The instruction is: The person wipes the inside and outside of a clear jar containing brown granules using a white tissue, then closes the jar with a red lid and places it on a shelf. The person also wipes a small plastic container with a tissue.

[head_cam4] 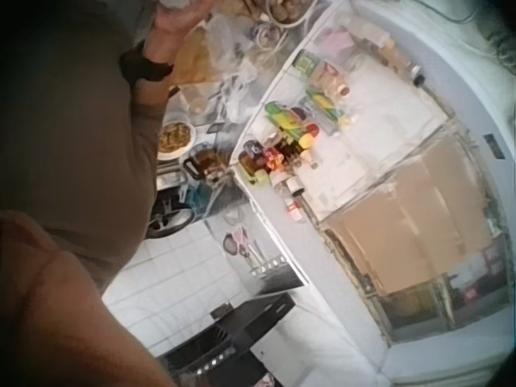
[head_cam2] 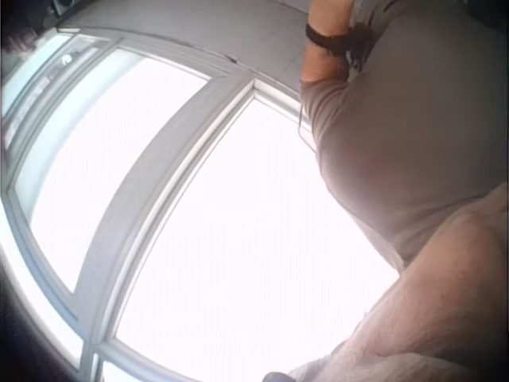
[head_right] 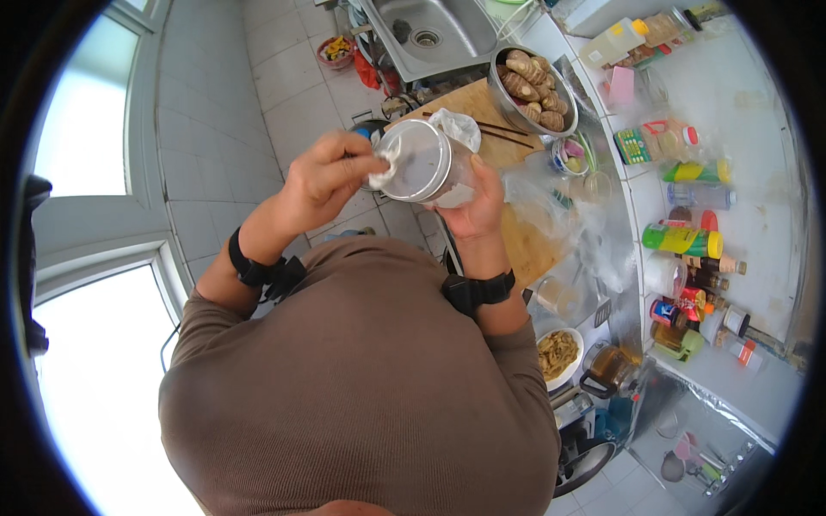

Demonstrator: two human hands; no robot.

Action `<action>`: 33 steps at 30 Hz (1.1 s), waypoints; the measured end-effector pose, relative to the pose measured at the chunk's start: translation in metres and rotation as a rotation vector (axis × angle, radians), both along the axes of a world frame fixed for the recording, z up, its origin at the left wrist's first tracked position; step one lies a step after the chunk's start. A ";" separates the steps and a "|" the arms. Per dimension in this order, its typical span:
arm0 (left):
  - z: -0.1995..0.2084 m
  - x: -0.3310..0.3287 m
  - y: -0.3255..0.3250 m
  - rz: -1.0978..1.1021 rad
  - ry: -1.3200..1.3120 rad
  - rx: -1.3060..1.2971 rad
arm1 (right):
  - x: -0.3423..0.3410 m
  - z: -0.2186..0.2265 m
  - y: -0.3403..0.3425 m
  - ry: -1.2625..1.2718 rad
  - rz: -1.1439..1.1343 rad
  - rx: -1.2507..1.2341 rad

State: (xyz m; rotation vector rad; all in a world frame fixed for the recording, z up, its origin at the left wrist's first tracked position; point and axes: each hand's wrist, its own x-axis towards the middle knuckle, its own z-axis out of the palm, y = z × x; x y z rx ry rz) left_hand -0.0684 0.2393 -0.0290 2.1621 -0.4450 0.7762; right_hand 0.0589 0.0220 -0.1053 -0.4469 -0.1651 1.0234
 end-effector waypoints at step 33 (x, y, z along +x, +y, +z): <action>-0.009 -0.009 -0.041 -0.038 0.152 -0.274 | -0.039 0.013 -0.015 0.084 -0.414 -0.309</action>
